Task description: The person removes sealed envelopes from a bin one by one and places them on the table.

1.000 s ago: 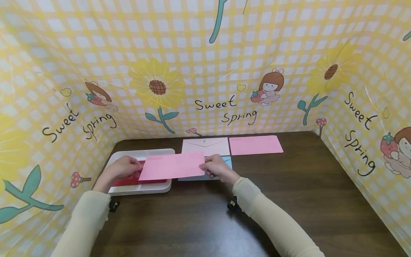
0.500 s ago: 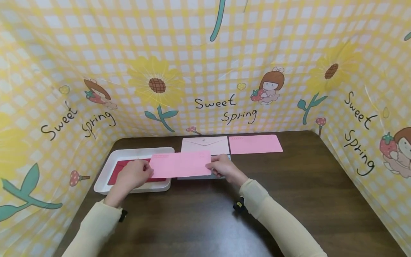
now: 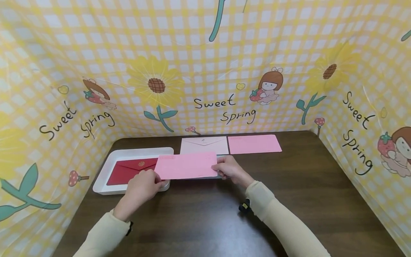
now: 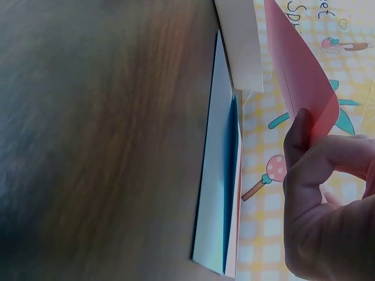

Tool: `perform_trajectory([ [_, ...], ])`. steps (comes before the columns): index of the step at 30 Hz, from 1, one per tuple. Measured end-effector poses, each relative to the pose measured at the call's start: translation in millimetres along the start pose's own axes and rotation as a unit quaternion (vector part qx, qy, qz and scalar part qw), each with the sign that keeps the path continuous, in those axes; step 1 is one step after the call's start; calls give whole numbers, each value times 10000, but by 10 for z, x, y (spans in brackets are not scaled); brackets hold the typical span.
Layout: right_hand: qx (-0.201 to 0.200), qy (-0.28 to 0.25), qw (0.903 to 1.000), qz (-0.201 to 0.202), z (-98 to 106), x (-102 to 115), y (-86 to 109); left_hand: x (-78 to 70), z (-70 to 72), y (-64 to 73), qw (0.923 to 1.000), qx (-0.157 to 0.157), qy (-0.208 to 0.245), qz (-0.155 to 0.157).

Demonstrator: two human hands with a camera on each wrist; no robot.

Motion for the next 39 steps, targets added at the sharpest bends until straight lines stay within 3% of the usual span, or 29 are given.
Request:
perform_trajectory([
  [9,-62,119,9999,-27,93,-94,24,-62,-99,2,10000,-75,2,-62],
  [16,-84,82,9999,-44,163,-146,50,-17,-184,-51,9999,-119,1,-51],
  [39,-166,182,9996,-153,404,-273,142,-18,-224,-47,9998,-147,-70,-92],
])
Point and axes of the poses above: each hand's wrist, its own y-axis away from the middle knuckle, its own z-axis out of the back of the hand, x = y × z, the point moved 1 cm from there along -y, towards the middle knuckle, and after that the axes turned 10 degrees about y, right-handed, at the moved point
